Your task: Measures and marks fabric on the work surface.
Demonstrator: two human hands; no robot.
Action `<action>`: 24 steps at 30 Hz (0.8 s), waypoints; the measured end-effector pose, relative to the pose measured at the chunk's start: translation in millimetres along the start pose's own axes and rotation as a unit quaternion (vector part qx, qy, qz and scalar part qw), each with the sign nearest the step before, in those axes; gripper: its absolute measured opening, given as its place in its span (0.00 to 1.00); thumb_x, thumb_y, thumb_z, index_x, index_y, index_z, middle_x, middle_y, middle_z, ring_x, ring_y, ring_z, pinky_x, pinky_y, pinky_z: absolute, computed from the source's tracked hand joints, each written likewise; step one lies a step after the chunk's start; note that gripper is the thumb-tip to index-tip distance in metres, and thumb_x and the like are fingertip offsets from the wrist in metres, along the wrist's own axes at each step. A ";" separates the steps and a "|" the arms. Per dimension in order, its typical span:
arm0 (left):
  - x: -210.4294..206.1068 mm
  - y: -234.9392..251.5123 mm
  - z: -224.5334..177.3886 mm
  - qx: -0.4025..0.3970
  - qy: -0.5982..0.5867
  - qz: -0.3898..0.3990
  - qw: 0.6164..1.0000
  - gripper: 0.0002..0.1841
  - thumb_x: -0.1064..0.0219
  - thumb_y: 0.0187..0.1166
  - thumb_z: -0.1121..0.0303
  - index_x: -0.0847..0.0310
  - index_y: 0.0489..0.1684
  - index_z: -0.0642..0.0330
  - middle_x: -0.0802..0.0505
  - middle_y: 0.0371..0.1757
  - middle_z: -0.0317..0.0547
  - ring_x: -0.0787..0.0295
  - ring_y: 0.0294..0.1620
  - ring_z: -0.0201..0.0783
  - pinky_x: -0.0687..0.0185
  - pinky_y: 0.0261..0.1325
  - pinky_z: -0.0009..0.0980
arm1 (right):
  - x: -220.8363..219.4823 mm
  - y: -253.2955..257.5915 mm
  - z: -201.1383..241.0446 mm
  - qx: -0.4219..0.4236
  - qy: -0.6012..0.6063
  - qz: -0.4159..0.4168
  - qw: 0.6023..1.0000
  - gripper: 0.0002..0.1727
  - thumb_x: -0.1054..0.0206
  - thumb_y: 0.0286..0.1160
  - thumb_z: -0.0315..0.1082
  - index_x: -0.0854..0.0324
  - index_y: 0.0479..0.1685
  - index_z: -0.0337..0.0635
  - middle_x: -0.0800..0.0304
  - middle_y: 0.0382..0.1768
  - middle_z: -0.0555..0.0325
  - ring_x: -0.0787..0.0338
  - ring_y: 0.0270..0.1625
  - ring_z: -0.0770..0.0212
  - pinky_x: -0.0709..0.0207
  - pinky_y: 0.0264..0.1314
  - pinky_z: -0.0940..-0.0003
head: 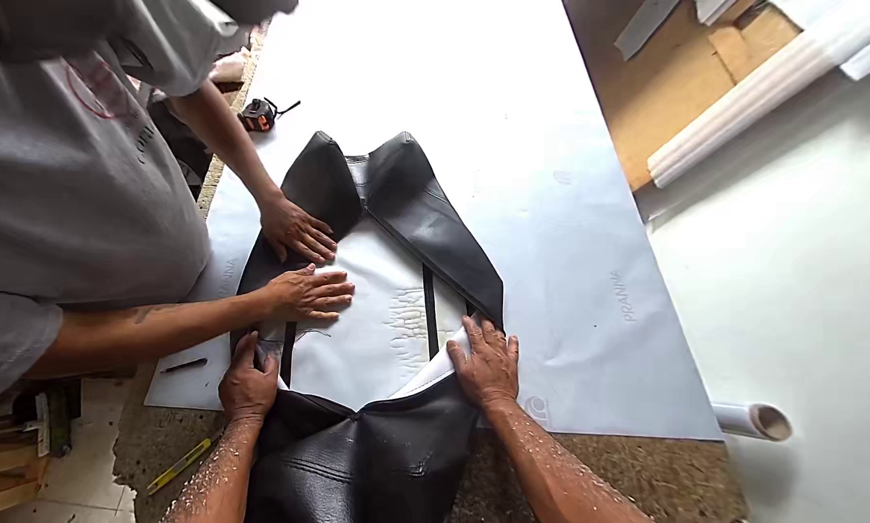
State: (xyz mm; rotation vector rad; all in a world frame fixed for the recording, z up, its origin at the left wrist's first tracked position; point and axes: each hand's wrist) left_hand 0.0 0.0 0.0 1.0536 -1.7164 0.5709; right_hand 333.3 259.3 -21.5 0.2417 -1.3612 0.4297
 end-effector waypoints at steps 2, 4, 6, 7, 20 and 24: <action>0.2 0.8 -0.8 0.013 -0.003 0.001 1.000 0.28 0.32 0.79 0.57 0.22 0.80 0.52 0.16 0.79 0.48 0.13 0.72 0.56 0.20 0.68 0.65 | 1.2 0.0 0.7 -0.002 0.001 0.008 1.000 0.41 0.64 0.79 0.73 0.32 0.89 0.72 0.34 0.89 0.57 0.36 0.91 0.50 0.61 0.93 0.34; 1.9 1.7 -2.8 0.023 -0.003 0.006 1.000 0.28 0.31 0.79 0.57 0.22 0.80 0.53 0.15 0.78 0.50 0.13 0.71 0.57 0.20 0.68 0.66 | 2.6 0.3 1.6 -0.002 0.006 0.012 1.000 0.40 0.63 0.79 0.73 0.33 0.89 0.71 0.35 0.90 0.56 0.37 0.91 0.50 0.63 0.93 0.34; 3.8 2.8 -4.6 0.033 -0.001 0.012 0.999 0.28 0.32 0.79 0.58 0.22 0.80 0.52 0.15 0.78 0.51 0.13 0.72 0.58 0.21 0.68 0.67 | 4.6 0.8 3.0 -0.003 0.009 0.015 1.000 0.41 0.62 0.79 0.73 0.32 0.89 0.71 0.35 0.90 0.56 0.37 0.92 0.50 0.63 0.94 0.35; 4.2 2.8 -4.5 0.037 0.001 0.015 0.999 0.28 0.32 0.80 0.58 0.23 0.81 0.52 0.16 0.79 0.51 0.14 0.72 0.58 0.21 0.68 0.67 | 4.6 0.9 3.1 -0.004 0.009 0.015 1.000 0.41 0.63 0.79 0.73 0.32 0.89 0.71 0.35 0.90 0.56 0.37 0.92 0.50 0.63 0.94 0.35; 2.1 6.1 -4.1 0.051 0.023 0.019 0.998 0.27 0.35 0.80 0.61 0.23 0.81 0.53 0.15 0.79 0.49 0.11 0.68 0.56 0.17 0.65 0.63 | 9.0 1.2 5.4 0.001 0.017 0.016 1.000 0.41 0.60 0.78 0.72 0.30 0.88 0.67 0.33 0.89 0.51 0.35 0.91 0.47 0.61 0.93 0.34; 5.5 8.7 -8.3 0.071 0.033 0.041 0.996 0.28 0.35 0.80 0.61 0.24 0.82 0.50 0.15 0.79 0.47 0.11 0.69 0.55 0.17 0.67 0.62 | 9.7 0.7 5.2 0.004 0.024 0.010 1.000 0.42 0.60 0.78 0.73 0.30 0.88 0.65 0.33 0.89 0.50 0.35 0.91 0.45 0.60 0.93 0.33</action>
Point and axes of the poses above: each hand's wrist, its own y-axis towards the middle knuckle, its own x-axis out of the back of the hand, z = x × y
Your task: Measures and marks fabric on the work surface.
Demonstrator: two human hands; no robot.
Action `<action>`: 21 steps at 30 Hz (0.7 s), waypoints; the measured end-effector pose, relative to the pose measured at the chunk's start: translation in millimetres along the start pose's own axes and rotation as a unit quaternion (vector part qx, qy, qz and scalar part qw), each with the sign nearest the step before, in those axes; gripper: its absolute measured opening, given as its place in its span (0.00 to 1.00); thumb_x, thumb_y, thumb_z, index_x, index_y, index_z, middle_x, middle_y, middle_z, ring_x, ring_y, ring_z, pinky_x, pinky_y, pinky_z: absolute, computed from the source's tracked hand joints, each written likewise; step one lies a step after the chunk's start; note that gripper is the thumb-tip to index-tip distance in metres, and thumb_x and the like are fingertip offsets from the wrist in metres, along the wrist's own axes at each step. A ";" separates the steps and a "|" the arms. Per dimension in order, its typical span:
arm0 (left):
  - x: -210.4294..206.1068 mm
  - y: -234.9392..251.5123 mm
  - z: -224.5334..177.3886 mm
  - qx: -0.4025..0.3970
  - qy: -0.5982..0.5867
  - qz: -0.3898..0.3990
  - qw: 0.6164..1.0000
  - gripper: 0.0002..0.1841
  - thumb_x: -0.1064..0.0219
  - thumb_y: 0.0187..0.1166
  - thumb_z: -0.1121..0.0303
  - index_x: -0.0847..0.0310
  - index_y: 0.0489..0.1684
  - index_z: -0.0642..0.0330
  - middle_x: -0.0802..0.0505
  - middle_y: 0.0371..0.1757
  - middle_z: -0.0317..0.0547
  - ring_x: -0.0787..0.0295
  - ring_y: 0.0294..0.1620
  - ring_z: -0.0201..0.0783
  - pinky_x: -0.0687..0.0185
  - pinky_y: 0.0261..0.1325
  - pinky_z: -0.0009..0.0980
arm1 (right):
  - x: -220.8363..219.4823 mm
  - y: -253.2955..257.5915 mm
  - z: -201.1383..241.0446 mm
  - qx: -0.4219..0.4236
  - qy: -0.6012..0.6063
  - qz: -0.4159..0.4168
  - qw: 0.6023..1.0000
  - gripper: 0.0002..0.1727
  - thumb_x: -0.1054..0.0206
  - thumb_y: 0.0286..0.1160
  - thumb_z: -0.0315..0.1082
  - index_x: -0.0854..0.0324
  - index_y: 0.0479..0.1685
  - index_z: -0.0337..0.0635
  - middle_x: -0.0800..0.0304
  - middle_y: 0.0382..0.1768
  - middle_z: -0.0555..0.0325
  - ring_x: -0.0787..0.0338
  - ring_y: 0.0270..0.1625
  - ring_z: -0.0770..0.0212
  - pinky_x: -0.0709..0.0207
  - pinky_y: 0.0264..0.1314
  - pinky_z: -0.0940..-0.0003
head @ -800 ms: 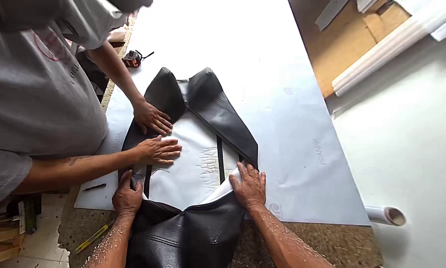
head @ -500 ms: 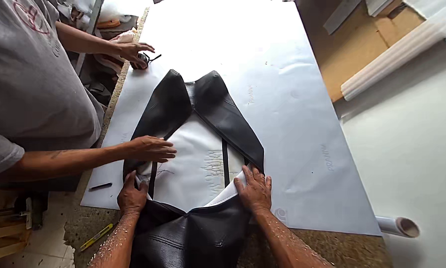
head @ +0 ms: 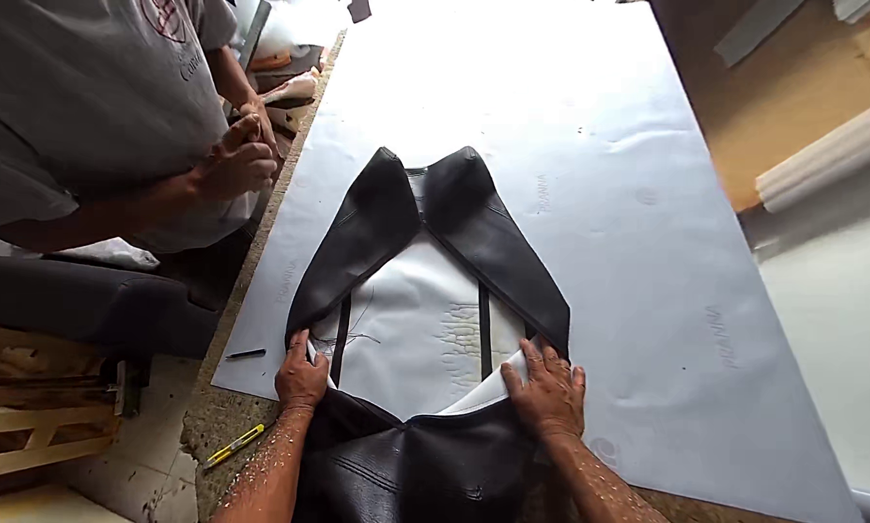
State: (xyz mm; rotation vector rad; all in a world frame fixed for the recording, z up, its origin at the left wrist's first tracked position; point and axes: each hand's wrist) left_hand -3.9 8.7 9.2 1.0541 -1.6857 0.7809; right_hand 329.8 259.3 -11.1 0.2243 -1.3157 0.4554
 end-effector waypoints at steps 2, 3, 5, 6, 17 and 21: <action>1.0 0.8 -1.9 0.003 0.009 0.004 1.000 0.28 0.35 0.80 0.60 0.24 0.82 0.50 0.16 0.80 0.47 0.11 0.69 0.55 0.17 0.66 0.61 | 0.1 0.0 0.1 0.001 0.004 -0.001 1.000 0.42 0.60 0.78 0.72 0.30 0.88 0.64 0.33 0.89 0.48 0.35 0.90 0.43 0.60 0.93 0.32; 1.3 1.3 -2.4 0.005 0.012 0.008 1.000 0.28 0.35 0.80 0.60 0.25 0.83 0.50 0.17 0.80 0.47 0.12 0.70 0.55 0.17 0.66 0.61 | 0.1 -0.1 0.4 0.001 0.004 -0.003 1.000 0.42 0.59 0.78 0.72 0.30 0.88 0.64 0.33 0.88 0.48 0.35 0.90 0.43 0.60 0.92 0.32; 2.1 1.5 -4.0 0.010 0.018 0.016 1.000 0.28 0.35 0.80 0.59 0.25 0.83 0.49 0.17 0.81 0.48 0.11 0.68 0.56 0.16 0.64 0.62 | 0.2 -0.4 -0.2 0.003 0.003 -0.002 1.000 0.42 0.59 0.78 0.72 0.30 0.88 0.63 0.33 0.88 0.46 0.34 0.90 0.43 0.59 0.92 0.32; 2.5 1.7 -4.8 0.013 0.019 0.021 1.000 0.28 0.35 0.80 0.59 0.25 0.83 0.49 0.17 0.80 0.49 0.10 0.67 0.57 0.16 0.64 0.63 | 0.6 -0.3 -0.3 0.002 0.002 0.000 1.000 0.42 0.59 0.78 0.72 0.31 0.88 0.64 0.33 0.89 0.47 0.35 0.90 0.44 0.60 0.93 0.33; 0.1 4.2 -4.9 0.012 0.032 0.025 0.999 0.27 0.39 0.83 0.56 0.24 0.83 0.46 0.16 0.79 0.48 0.09 0.64 0.57 0.16 0.61 0.63 | -2.0 -0.2 -1.7 -0.001 -0.009 -0.006 1.000 0.43 0.60 0.77 0.72 0.30 0.88 0.65 0.33 0.89 0.50 0.34 0.90 0.45 0.59 0.92 0.33; 0.5 3.6 -5.6 0.012 0.034 0.027 0.999 0.27 0.38 0.82 0.57 0.25 0.83 0.46 0.16 0.79 0.48 0.09 0.64 0.57 0.16 0.60 0.63 | -4.4 -0.2 -3.5 -0.005 -0.015 -0.005 1.000 0.42 0.60 0.77 0.73 0.31 0.88 0.66 0.35 0.90 0.51 0.35 0.91 0.46 0.60 0.93 0.34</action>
Point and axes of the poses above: each hand's wrist, its own y-axis towards the middle knuckle, its own x-axis out of the back of the hand, z = x × y
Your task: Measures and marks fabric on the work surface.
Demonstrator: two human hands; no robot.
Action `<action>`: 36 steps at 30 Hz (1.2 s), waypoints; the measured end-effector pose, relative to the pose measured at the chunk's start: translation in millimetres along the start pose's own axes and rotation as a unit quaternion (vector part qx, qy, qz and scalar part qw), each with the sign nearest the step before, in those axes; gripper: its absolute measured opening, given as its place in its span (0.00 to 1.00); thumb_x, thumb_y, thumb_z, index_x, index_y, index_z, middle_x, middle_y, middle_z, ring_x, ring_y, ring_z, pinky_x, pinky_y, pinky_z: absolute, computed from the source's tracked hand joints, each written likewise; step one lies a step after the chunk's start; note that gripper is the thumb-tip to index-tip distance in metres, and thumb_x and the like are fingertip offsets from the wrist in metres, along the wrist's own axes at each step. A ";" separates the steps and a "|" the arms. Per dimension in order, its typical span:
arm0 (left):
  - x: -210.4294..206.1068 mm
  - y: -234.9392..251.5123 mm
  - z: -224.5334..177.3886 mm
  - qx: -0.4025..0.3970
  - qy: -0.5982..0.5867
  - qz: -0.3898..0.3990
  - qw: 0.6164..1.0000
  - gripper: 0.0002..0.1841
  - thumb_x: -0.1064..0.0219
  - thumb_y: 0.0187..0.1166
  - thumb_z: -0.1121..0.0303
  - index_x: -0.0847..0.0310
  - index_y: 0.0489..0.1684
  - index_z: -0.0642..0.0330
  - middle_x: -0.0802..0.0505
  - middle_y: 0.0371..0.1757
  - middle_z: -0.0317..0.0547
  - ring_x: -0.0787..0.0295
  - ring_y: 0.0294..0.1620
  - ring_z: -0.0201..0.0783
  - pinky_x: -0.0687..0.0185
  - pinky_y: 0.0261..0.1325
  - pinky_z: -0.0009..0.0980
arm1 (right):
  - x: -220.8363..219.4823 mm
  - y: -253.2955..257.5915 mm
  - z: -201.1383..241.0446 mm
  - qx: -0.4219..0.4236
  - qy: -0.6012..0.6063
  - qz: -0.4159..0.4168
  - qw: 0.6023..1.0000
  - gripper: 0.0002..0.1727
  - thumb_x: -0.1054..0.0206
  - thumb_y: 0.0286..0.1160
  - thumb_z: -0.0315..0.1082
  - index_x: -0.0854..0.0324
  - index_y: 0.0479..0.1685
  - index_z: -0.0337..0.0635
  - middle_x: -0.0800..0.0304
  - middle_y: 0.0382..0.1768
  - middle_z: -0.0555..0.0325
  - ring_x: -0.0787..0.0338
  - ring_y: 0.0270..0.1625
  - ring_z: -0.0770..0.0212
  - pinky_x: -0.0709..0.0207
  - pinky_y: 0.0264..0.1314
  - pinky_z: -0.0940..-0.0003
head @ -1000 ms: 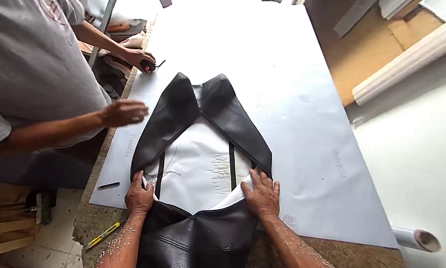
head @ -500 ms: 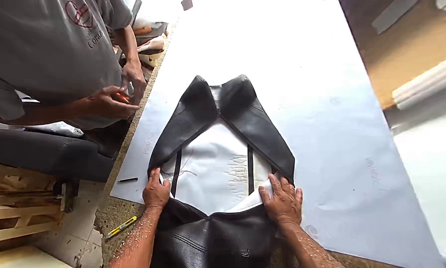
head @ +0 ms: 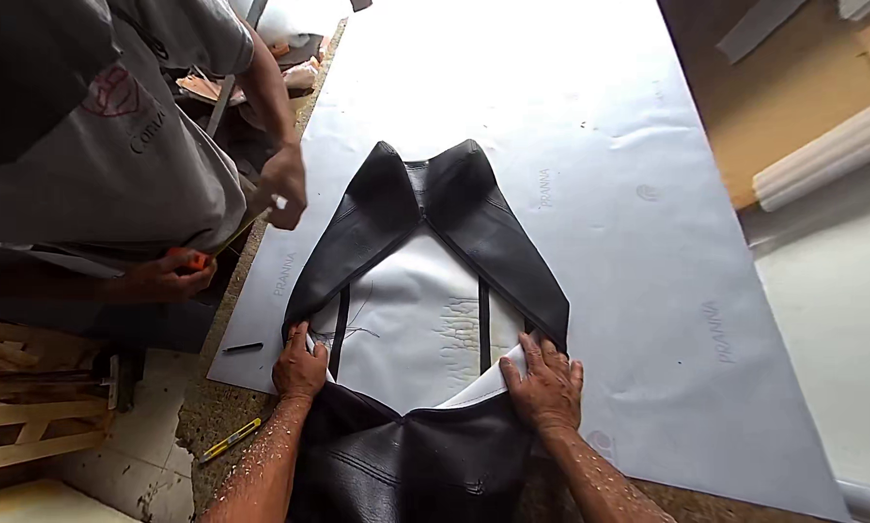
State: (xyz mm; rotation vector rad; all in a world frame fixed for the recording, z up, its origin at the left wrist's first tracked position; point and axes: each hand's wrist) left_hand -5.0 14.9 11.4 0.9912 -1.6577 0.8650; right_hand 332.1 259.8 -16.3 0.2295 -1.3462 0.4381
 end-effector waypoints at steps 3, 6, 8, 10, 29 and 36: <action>-1.2 -0.1 1.0 -0.005 -0.003 -0.011 1.000 0.27 0.37 0.82 0.57 0.25 0.82 0.47 0.14 0.77 0.48 0.08 0.63 0.57 0.16 0.60 0.64 | -0.6 -0.4 0.2 0.003 -0.004 -0.005 1.000 0.42 0.60 0.78 0.72 0.30 0.88 0.65 0.34 0.89 0.51 0.34 0.90 0.45 0.59 0.92 0.33; -0.1 -0.5 1.7 -0.006 -0.009 -0.016 1.000 0.26 0.37 0.81 0.58 0.23 0.82 0.46 0.13 0.76 0.49 0.08 0.60 0.60 0.16 0.57 0.66 | -1.4 -1.3 0.7 0.001 -0.006 0.001 1.000 0.41 0.59 0.78 0.72 0.31 0.88 0.66 0.35 0.90 0.52 0.35 0.91 0.46 0.61 0.93 0.34; 0.3 -0.6 0.1 -0.004 -0.011 -0.006 1.000 0.26 0.38 0.82 0.58 0.24 0.82 0.45 0.14 0.77 0.50 0.08 0.61 0.61 0.17 0.57 0.68 | -2.6 -1.0 -1.7 0.000 -0.010 -0.004 1.000 0.42 0.60 0.78 0.72 0.30 0.87 0.66 0.33 0.89 0.53 0.34 0.90 0.46 0.60 0.93 0.34; 1.7 -0.7 -0.5 -0.004 -0.010 -0.003 1.000 0.27 0.37 0.82 0.59 0.25 0.82 0.46 0.15 0.77 0.50 0.08 0.61 0.62 0.17 0.58 0.68 | -4.9 -0.2 -3.2 0.003 -0.012 -0.009 1.000 0.42 0.62 0.77 0.73 0.30 0.87 0.68 0.33 0.89 0.53 0.34 0.90 0.46 0.60 0.93 0.34; -3.1 0.9 6.3 -0.036 -0.037 -0.037 0.998 0.26 0.37 0.81 0.62 0.22 0.80 0.49 0.17 0.81 0.43 0.09 0.63 0.57 0.16 0.59 0.65 | -4.6 0.1 -2.2 0.008 -0.005 -0.002 1.000 0.42 0.61 0.77 0.73 0.30 0.88 0.67 0.29 0.86 0.49 0.32 0.88 0.44 0.61 0.93 0.33; -3.2 1.7 6.1 -0.031 -0.037 -0.035 0.998 0.27 0.36 0.80 0.64 0.24 0.82 0.46 0.18 0.82 0.42 0.09 0.65 0.56 0.16 0.58 0.65 | -6.3 0.1 -2.5 0.011 -0.001 -0.012 1.000 0.42 0.61 0.77 0.73 0.30 0.88 0.67 0.31 0.88 0.50 0.33 0.89 0.44 0.60 0.92 0.33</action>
Point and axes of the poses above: each hand's wrist, its own y-axis towards the middle knuckle, its own x-axis out of the back of the hand, z = x × y
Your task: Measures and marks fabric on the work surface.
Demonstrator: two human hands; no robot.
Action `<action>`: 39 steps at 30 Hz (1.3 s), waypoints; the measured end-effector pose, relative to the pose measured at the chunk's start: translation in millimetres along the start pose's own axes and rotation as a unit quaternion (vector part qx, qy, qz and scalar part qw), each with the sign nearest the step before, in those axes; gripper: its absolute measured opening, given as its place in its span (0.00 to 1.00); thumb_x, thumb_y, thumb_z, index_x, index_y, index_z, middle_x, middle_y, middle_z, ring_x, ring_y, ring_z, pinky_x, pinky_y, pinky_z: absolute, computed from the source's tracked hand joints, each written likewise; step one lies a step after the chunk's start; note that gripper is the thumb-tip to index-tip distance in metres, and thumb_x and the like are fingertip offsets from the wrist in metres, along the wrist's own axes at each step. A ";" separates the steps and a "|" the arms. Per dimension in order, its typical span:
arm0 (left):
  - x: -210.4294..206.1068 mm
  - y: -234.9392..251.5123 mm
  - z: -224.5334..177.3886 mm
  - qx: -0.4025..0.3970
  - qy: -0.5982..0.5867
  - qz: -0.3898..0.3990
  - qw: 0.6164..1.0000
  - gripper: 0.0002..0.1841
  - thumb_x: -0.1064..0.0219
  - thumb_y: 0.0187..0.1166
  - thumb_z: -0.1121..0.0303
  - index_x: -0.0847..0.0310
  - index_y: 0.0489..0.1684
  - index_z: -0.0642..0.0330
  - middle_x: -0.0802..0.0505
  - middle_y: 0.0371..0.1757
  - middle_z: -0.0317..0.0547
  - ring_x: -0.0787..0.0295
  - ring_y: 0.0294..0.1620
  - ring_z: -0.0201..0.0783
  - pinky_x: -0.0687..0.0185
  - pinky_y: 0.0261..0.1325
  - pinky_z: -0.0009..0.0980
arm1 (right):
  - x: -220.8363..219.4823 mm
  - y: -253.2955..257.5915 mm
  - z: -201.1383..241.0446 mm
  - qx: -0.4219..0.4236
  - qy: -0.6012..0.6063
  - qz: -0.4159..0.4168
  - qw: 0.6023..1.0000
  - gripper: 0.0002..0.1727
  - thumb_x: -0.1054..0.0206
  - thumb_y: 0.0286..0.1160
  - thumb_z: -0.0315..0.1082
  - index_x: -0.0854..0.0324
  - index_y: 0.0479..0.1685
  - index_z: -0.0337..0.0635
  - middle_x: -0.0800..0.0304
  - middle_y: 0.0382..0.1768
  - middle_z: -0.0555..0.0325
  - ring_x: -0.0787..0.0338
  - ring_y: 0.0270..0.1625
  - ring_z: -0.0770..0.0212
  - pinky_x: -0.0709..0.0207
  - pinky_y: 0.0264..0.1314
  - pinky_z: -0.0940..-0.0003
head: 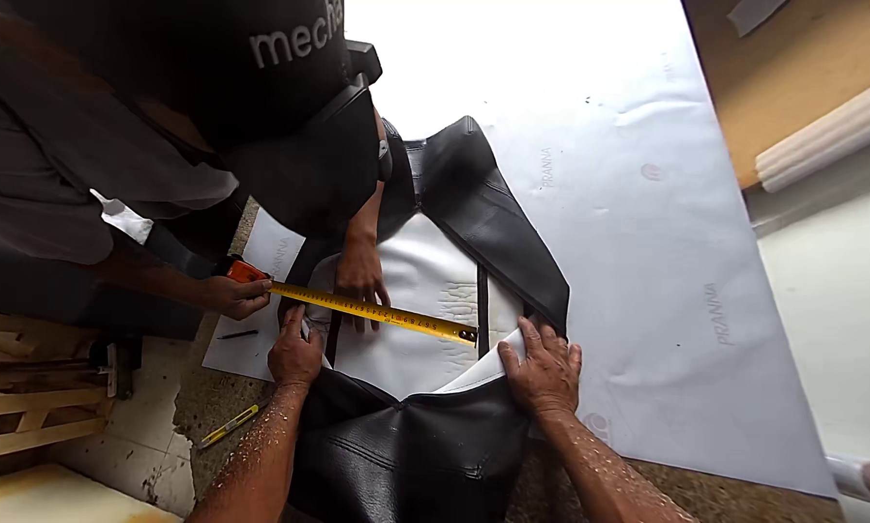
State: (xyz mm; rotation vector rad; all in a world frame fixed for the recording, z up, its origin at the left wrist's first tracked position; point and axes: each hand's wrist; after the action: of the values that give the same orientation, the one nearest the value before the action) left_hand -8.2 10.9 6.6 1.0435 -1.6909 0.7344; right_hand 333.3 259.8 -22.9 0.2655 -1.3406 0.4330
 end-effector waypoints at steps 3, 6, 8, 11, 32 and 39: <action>0.3 -0.3 -2.7 0.003 0.007 -0.003 1.000 0.26 0.37 0.81 0.60 0.23 0.82 0.46 0.16 0.80 0.43 0.09 0.64 0.56 0.16 0.58 0.66 | -0.7 0.4 -0.2 0.002 0.001 -0.002 1.000 0.43 0.61 0.77 0.73 0.30 0.88 0.66 0.31 0.87 0.50 0.33 0.89 0.44 0.60 0.92 0.33; 0.2 -1.4 -1.6 -0.014 0.020 -0.002 1.000 0.34 0.31 0.77 0.44 0.24 0.82 0.51 0.16 0.80 0.48 0.09 0.63 0.58 0.15 0.58 0.65 | -1.0 0.4 -0.5 0.000 0.000 -0.001 1.000 0.42 0.62 0.77 0.73 0.31 0.88 0.68 0.32 0.88 0.51 0.33 0.89 0.44 0.60 0.92 0.33; 0.4 -0.5 -1.5 -0.016 0.036 0.011 0.999 0.44 0.28 0.69 0.34 0.26 0.83 0.51 0.19 0.82 0.49 0.08 0.62 0.59 0.14 0.56 0.64 | -1.1 0.1 -0.8 -0.002 0.000 0.002 1.000 0.42 0.62 0.77 0.73 0.31 0.88 0.68 0.32 0.88 0.50 0.34 0.89 0.45 0.61 0.92 0.33; 2.4 1.6 -7.4 0.013 0.074 0.041 0.996 0.49 0.28 0.64 0.27 0.27 0.83 0.51 0.22 0.85 0.48 0.09 0.62 0.58 0.14 0.56 0.62 | -1.6 -0.1 -0.4 -0.001 -0.001 0.001 1.000 0.43 0.62 0.77 0.74 0.31 0.88 0.68 0.31 0.88 0.50 0.34 0.90 0.45 0.61 0.92 0.33; -0.3 -0.8 20.3 -0.078 -0.069 0.027 0.994 0.15 0.42 0.82 0.69 0.05 0.42 0.46 0.21 0.84 0.51 0.15 0.73 0.60 0.19 0.64 0.65 | -0.2 -0.1 -1.5 0.003 0.009 -0.010 1.000 0.43 0.61 0.76 0.74 0.29 0.86 0.66 0.31 0.87 0.50 0.33 0.89 0.44 0.59 0.92 0.32; -5.2 2.3 15.0 -0.039 -0.014 0.036 0.998 0.31 0.37 0.83 0.42 0.13 0.19 0.61 0.19 0.83 0.51 0.13 0.69 0.57 0.18 0.63 0.64 | -4.3 0.8 -3.6 0.002 0.005 -0.013 1.000 0.43 0.62 0.76 0.74 0.29 0.86 0.67 0.30 0.87 0.50 0.32 0.88 0.44 0.59 0.92 0.32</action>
State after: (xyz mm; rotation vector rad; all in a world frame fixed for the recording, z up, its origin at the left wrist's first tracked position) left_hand -15.8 0.9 -3.4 0.9458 -1.7758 0.6965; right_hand 335.4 261.4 -27.9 0.2834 -1.3242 0.4139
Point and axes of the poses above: each hand's wrist, its own y-axis towards the middle knuckle, its own x-axis out of the back of the hand, z = x × y
